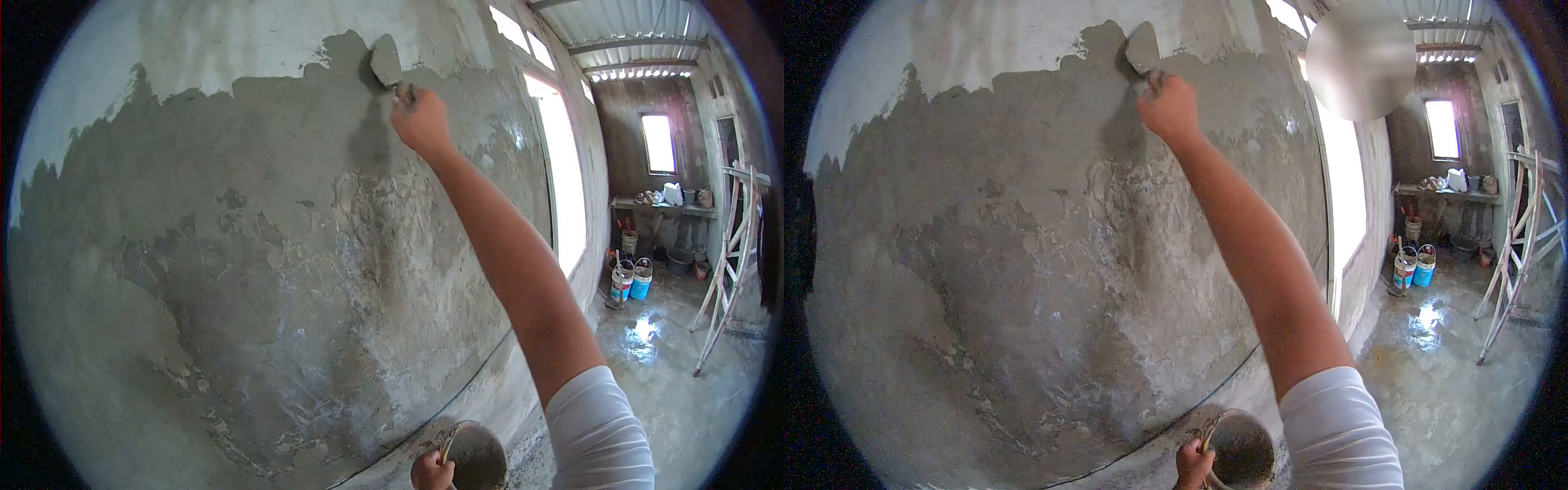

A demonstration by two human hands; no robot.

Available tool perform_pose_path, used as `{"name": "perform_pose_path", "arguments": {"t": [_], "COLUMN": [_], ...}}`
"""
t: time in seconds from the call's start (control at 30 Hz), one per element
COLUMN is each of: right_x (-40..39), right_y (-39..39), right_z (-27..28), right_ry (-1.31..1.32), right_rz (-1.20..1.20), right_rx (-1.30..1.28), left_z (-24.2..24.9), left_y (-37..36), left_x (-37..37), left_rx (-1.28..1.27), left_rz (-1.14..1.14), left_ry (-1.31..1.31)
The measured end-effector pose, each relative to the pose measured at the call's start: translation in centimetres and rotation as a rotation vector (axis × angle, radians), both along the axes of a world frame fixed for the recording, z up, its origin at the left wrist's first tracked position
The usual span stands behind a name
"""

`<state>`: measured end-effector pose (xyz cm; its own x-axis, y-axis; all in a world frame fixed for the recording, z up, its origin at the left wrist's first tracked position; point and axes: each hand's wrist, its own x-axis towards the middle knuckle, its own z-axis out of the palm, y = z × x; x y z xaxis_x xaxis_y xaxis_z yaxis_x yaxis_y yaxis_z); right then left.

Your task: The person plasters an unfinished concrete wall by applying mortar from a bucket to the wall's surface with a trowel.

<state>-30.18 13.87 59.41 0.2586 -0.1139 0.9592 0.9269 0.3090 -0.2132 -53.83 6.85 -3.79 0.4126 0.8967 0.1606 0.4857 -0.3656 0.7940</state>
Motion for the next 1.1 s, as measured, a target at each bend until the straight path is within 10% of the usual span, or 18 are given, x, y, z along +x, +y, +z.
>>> {"name": "perform_pose_path", "arguments": {"t": [0.17, 0.4, 0.7, 1.1], "right_x": [-9.4, -16.0, -10.3, -13.9], "right_y": [1.6, -1.5, 1.0, -8.2], "right_z": [0.4, -4.3, -2.1, -32.9], "right_ry": [-0.194, -0.543, -0.147, -0.605], "right_rz": [0.067, 0.192, 0.154, 0.651], "right_rx": [-0.136, -0.285, -0.227, -0.623], "left_z": [-3.8, -4.4, -0.2, -1.0], "left_y": [0.0, -0.3, -0.3, -5.6], "left_x": [0.3, -0.5, -2.2, 1.7], "left_rx": [0.218, 0.182, -0.044, -0.108], "left_rz": [0.026, 0.016, -0.009, 0.027], "left_ry": [-0.408, -0.26, -0.051, -0.018]}}
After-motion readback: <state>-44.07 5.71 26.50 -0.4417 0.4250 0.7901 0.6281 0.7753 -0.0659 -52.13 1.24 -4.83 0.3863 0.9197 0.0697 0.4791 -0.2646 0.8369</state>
